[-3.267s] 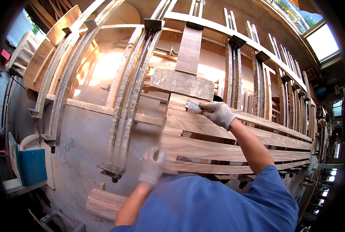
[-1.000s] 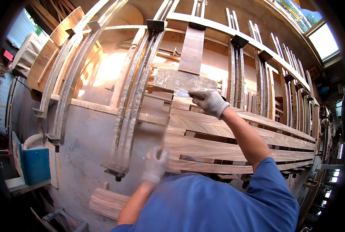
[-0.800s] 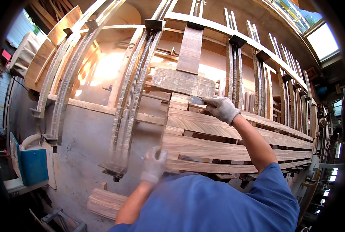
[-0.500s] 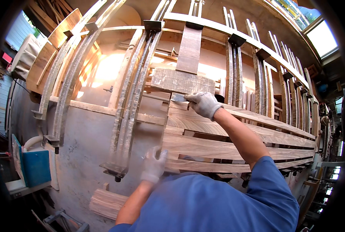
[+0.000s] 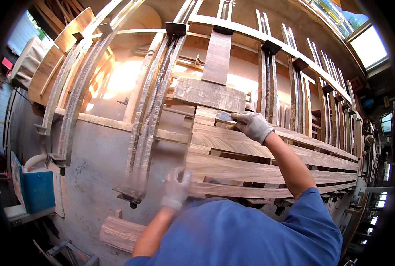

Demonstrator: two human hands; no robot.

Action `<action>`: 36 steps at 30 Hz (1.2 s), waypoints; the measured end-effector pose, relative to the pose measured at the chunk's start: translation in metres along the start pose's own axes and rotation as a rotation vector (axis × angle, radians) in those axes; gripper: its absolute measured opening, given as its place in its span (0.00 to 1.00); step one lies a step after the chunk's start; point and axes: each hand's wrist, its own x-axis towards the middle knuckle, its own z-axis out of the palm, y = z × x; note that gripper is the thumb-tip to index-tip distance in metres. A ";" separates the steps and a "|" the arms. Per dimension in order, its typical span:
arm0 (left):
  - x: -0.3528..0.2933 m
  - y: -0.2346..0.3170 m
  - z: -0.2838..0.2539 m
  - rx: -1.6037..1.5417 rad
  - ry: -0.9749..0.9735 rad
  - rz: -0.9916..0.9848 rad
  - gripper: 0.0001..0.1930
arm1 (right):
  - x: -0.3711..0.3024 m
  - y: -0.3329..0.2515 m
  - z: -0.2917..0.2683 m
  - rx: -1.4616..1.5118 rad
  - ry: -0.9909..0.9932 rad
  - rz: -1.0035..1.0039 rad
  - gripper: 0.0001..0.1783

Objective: The person uses a metal scraper to remove material from the surface of wooden planks clamped in a rack. They then move to a workbench and scrape a smaller piece of wood, followed by wiping the surface with a gloved hand.

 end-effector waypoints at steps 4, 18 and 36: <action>0.000 -0.002 0.000 0.052 0.012 0.021 0.23 | 0.015 -0.017 0.005 -0.075 -0.072 0.033 0.20; 0.000 -0.001 -0.001 0.004 -0.006 -0.017 0.23 | 0.009 -0.043 0.006 0.036 -0.018 -0.044 0.19; 0.000 -0.001 -0.002 0.054 -0.019 -0.005 0.24 | -0.026 -0.028 0.024 0.072 -0.083 -0.027 0.20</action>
